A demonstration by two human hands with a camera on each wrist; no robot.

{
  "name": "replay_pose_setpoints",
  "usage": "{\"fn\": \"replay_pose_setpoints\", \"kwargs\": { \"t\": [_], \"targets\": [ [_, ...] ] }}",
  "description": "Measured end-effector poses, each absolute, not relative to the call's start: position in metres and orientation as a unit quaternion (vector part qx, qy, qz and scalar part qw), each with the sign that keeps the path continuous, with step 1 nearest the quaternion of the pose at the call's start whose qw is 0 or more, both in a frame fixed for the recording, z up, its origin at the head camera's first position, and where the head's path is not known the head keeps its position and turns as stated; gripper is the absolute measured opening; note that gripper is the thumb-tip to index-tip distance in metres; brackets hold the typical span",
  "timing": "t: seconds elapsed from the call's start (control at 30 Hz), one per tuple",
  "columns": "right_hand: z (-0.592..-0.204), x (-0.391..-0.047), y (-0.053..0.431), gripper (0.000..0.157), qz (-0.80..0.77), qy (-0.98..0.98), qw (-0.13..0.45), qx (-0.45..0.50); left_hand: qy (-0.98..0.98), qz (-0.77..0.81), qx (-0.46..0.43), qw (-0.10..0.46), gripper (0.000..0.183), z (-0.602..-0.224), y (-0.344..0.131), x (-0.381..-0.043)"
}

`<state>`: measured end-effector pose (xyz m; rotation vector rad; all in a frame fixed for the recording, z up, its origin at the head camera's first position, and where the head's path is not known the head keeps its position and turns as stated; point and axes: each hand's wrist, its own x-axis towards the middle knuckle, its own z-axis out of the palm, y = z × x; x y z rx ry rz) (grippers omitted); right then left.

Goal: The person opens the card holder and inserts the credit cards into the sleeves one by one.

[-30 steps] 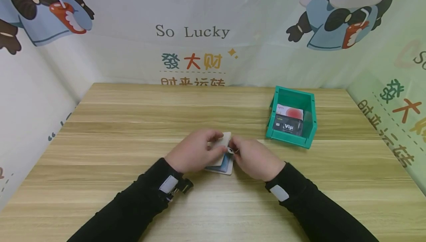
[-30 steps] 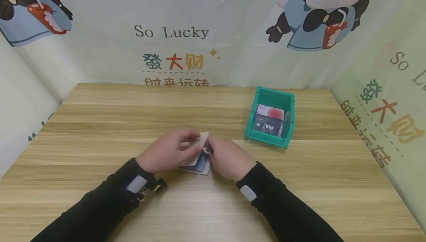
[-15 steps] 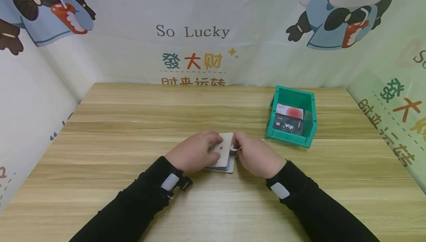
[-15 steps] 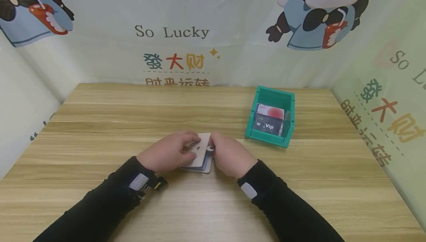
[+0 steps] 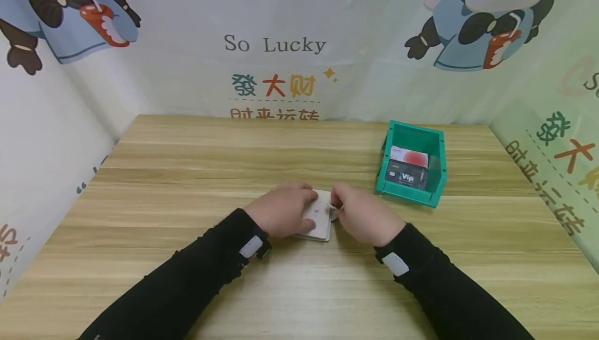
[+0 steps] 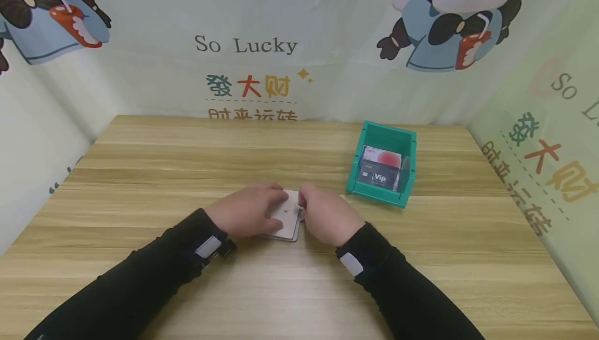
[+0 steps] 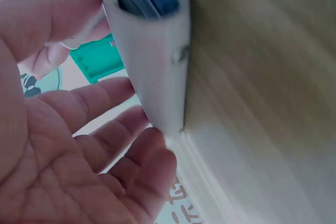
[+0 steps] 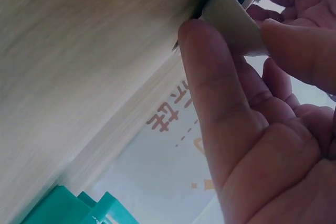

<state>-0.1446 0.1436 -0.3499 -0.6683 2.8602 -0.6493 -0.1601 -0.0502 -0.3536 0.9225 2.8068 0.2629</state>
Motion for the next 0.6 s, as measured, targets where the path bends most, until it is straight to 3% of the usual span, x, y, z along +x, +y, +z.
{"fn": "replay_pose_setpoints", "kwargs": {
  "t": [0.6],
  "targets": [
    [-0.357, -0.147, 0.127, 0.011, -0.159, 0.951, 0.025, -0.262, 0.945, 0.076, 0.302, 0.094, 0.059, -0.358, -0.053, -0.172]
  ]
}}
